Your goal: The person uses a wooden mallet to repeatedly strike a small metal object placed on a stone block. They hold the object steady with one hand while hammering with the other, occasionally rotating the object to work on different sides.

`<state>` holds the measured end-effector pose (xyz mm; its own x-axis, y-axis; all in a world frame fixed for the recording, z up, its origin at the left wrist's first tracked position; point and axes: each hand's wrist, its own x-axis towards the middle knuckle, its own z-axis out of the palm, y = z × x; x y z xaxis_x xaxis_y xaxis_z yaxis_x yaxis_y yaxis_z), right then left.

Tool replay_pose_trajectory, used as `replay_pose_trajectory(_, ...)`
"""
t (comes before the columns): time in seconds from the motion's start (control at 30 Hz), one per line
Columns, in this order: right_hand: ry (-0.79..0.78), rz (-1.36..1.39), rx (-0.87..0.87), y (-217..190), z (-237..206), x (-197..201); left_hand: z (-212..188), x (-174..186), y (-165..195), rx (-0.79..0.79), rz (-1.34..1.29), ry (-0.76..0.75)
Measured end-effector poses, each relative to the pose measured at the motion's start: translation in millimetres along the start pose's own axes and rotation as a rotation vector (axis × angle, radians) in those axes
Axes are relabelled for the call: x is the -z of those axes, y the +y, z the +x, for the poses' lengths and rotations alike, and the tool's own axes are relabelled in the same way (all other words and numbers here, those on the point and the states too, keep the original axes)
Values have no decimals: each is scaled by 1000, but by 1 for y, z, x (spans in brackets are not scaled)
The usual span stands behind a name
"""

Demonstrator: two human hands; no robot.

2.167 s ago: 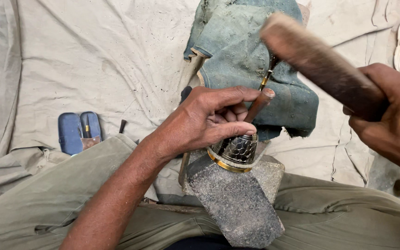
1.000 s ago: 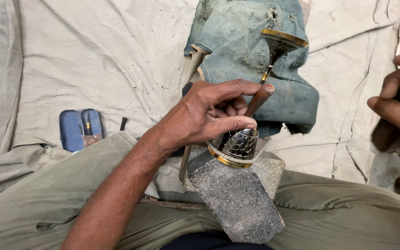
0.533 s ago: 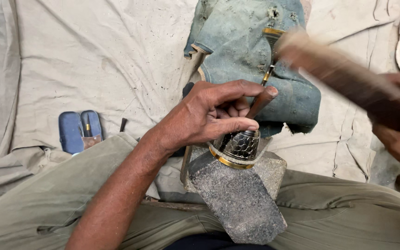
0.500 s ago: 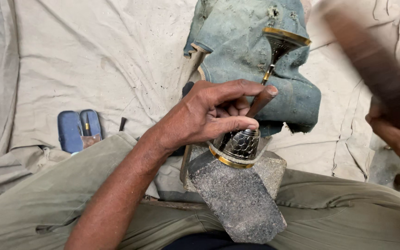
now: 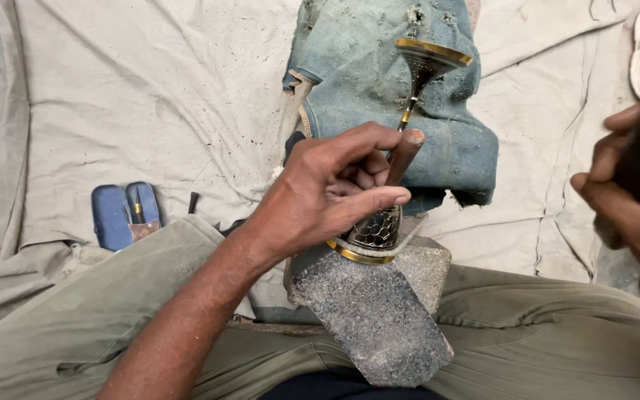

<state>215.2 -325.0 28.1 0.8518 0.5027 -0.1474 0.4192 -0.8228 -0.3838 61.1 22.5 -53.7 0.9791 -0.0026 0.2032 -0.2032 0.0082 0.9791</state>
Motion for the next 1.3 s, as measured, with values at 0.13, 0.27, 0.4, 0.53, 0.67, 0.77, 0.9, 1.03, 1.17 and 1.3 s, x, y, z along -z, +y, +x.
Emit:
replay_pose_trajectory(0.13,-22,33,-100,-24,6,2,8,-12,14,166,153,-2)
replay_pose_trajectory(0.27,49,-141,242,-41,9,5,12,-25,27,159,330,7)
replay_pose_trajectory(0.4,-132,-111,-54,-46,8,5,11,-32,31,143,376,14)
replay_pose_trajectory(0.53,-61,119,-10,-40,9,1,10,-31,25,123,310,29)
replay_pose_trajectory(0.67,-84,127,57,-23,8,2,8,-32,22,90,310,28)
replay_pose_trajectory(0.77,-122,45,84,-7,3,2,6,-34,22,86,339,22)
replay_pose_trajectory(0.9,-80,30,7,2,-4,-5,5,-34,24,24,363,53)
replay_pose_trajectory(1.03,-77,2,12,1,-3,-7,4,-34,28,57,372,61)
replay_pose_trajectory(1.17,-229,186,-120,4,1,-11,5,-35,29,84,366,40)
replay_pose_trajectory(1.3,-171,-136,-49,9,-10,-2,3,-36,29,69,367,50)
